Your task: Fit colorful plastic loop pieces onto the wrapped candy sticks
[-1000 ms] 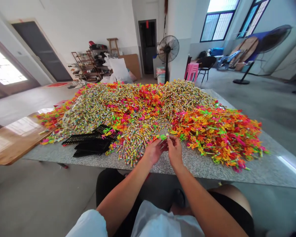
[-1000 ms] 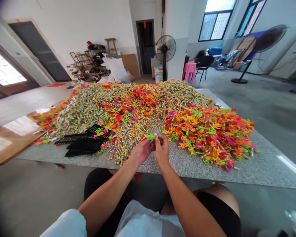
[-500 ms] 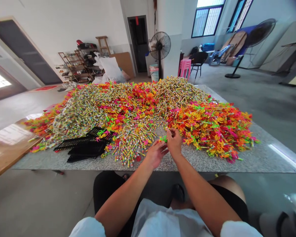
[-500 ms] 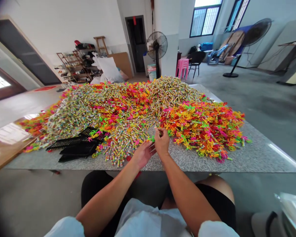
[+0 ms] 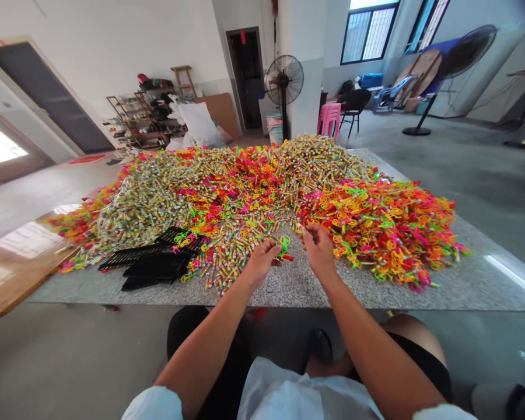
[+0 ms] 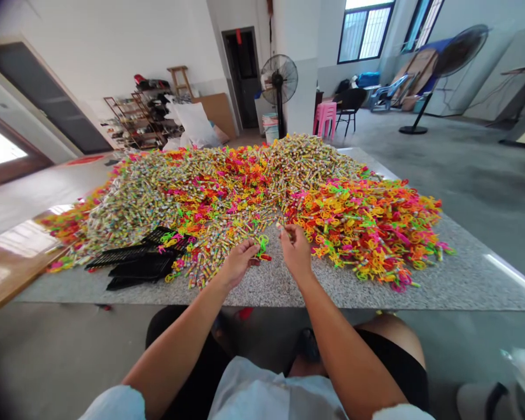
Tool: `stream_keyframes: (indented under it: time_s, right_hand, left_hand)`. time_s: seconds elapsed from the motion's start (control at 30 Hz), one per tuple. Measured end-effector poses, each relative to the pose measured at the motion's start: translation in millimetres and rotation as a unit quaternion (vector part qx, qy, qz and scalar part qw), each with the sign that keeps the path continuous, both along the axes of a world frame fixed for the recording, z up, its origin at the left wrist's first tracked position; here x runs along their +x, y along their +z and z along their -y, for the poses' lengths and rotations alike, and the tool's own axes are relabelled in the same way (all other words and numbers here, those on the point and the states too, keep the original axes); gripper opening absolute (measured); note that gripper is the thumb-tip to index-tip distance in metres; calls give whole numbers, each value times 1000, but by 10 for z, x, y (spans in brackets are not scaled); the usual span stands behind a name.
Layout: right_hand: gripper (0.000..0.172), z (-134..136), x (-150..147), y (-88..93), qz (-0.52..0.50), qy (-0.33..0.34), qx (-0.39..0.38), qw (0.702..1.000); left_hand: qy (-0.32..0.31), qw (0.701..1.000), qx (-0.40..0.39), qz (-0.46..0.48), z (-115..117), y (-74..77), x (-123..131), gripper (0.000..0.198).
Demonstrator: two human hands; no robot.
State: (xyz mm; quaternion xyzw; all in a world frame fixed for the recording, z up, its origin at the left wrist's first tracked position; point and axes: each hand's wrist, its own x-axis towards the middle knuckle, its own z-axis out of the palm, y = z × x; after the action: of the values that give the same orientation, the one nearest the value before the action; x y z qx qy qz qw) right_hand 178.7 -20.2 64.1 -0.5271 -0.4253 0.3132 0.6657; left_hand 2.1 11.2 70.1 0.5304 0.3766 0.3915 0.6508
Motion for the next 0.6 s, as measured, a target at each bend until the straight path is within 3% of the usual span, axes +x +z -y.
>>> stream_keyframes:
  time_s: [0.17,0.43,0.6]
  right_hand:
    - [34,241,-53,-165,-179,140,-53,972]
    - [29,298,-93,-223,-222,155,-96,958]
    - [26,315,-47,-217,-226,157,-108,955]
  left_hand:
    - [33,999,5,41,-19,-52,-13,33]
    - [30,999,32,3,-14,-91,77,40]
    - [-4,999,44,-22,-8,-97,76,29]
